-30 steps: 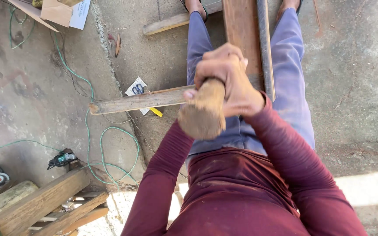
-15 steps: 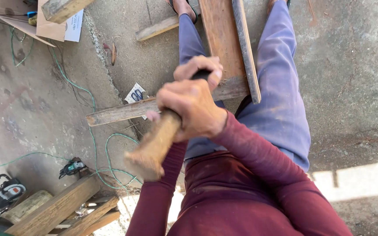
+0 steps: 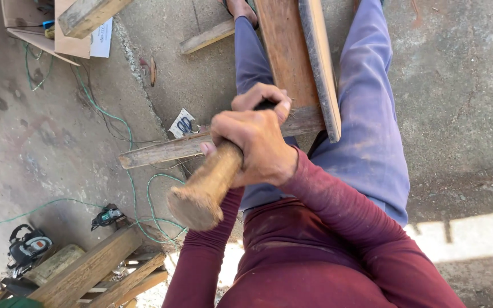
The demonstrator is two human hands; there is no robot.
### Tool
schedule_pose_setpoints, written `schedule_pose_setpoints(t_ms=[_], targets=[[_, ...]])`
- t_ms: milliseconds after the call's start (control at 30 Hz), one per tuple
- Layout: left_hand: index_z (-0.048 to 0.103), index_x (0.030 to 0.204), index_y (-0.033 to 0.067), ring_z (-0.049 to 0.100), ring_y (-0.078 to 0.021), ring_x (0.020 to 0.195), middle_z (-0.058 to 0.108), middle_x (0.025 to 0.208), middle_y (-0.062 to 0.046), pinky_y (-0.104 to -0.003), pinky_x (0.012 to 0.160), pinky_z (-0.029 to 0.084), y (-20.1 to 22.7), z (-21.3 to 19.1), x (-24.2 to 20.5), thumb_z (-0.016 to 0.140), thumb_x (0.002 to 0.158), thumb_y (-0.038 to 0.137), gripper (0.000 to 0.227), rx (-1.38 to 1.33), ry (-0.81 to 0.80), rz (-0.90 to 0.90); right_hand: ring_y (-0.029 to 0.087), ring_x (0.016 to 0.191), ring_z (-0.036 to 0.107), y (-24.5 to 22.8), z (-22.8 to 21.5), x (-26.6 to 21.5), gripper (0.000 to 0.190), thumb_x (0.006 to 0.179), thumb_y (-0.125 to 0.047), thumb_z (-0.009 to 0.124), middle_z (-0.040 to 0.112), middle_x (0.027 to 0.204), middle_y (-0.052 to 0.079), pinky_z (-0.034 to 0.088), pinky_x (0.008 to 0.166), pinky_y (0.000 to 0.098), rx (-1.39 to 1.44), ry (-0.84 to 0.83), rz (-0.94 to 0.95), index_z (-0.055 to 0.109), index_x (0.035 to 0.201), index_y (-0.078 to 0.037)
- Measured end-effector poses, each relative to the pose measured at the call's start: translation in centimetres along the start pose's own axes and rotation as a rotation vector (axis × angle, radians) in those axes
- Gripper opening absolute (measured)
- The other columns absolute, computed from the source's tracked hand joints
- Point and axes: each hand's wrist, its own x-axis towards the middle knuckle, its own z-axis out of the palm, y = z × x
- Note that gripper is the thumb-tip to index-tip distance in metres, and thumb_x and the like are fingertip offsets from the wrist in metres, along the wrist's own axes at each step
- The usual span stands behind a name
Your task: The person sits on the ground with a wooden chair frame across their lap and drives a wooden rung into the frame using a mallet, tapping it repeatedly to seat it. They then use a chisel to trim and fit the joint, repositioning the chair frame as they work.
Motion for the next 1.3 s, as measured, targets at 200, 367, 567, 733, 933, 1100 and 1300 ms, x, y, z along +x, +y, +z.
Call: schedule_pose_setpoints(t_ms=[200, 367, 567, 733, 933, 1100, 1300], targets=[[0.064, 0.090, 0.0026, 0.066, -0.0127, 0.079, 0.068, 0.083, -0.005, -0.027, 0.082, 0.055, 1.1, 0.6, -3.3, 0.075, 0.091, 0.004, 0.011, -0.001, -0.072, 0.003, 0.028, 0.069, 0.061, -1.4, 0.5, -2.9, 0.024, 0.090, -0.020, 0.076, 0.061, 0.073, 0.007, 0.048, 0.069, 0.0394, 0.016, 0.035, -0.003, 0.057, 0.081, -0.009], [0.064, 0.086, 0.0015, 0.068, -0.0154, 0.077, 0.069, 0.083, -0.008, -0.030, 0.078, 0.054, 1.1, 0.9, 0.1, 0.069, 0.087, 0.013, 0.012, -0.079, -0.029, 0.051, 0.028, 0.068, 0.061, 0.1, -0.4, -0.4, 0.027, 0.091, -0.019, 0.078, 0.061, 0.075, 0.009, 0.047, 0.068, 0.0402, -0.008, 0.045, -0.102, 0.057, 0.082, -0.007], [0.062, 0.098, -0.0010, 0.067, -0.0206, 0.087, 0.069, 0.092, -0.010, -0.036, 0.089, 0.054, 2.0, 3.3, 3.9, 0.055, 0.092, 0.041, 0.043, -0.565, 0.080, 0.135, 0.029, 0.068, 0.061, 3.2, -2.4, 1.4, 0.027, 0.087, -0.018, 0.078, 0.061, 0.074, 0.008, 0.044, 0.065, 0.0402, -0.063, 0.044, -0.175, 0.056, 0.080, -0.006], [0.061, 0.096, -0.0013, 0.065, -0.0194, 0.086, 0.066, 0.086, -0.009, -0.039, 0.095, 0.056, -2.9, 1.2, 2.8, 0.069, 0.094, 0.011, 0.015, -0.147, -0.071, 0.069, 0.028, 0.069, 0.061, 2.8, -1.7, 0.0, 0.028, 0.091, -0.021, 0.079, 0.060, 0.075, 0.008, 0.045, 0.064, 0.0391, -0.008, -0.015, -0.069, 0.057, 0.082, -0.006], [0.060, 0.090, 0.0011, 0.069, -0.0171, 0.085, 0.067, 0.084, -0.006, -0.035, 0.092, 0.059, -1.1, 1.9, 0.0, 0.072, 0.090, 0.003, 0.013, -0.101, -0.106, 0.039, 0.031, 0.072, 0.060, 0.0, -1.3, -1.7, 0.025, 0.088, -0.021, 0.075, 0.060, 0.076, 0.009, 0.045, 0.068, 0.0418, -0.065, 0.063, -0.019, 0.055, 0.081, -0.008], [0.062, 0.088, 0.0004, 0.072, -0.0199, 0.088, 0.069, 0.084, -0.009, -0.035, 0.089, 0.060, 0.4, 2.6, -3.1, 0.074, 0.090, 0.016, 0.020, -0.029, -0.078, -0.035, 0.025, 0.067, 0.064, -1.8, -1.4, -4.3, 0.026, 0.090, -0.021, 0.076, 0.062, 0.075, 0.007, 0.048, 0.066, 0.0372, 0.021, -0.011, 0.039, 0.056, 0.083, -0.007], [0.063, 0.109, -0.0039, 0.066, -0.0277, 0.107, 0.064, 0.109, -0.016, -0.037, 0.108, 0.052, 5.2, 2.1, -4.7, 0.050, 0.089, 0.061, 0.069, -0.316, -0.125, 0.177, 0.025, 0.063, 0.064, -2.4, -1.3, -5.3, 0.026, 0.082, -0.020, 0.077, 0.063, 0.070, 0.006, 0.046, 0.062, 0.0390, -0.081, -0.064, -0.037, 0.056, 0.077, -0.007]])
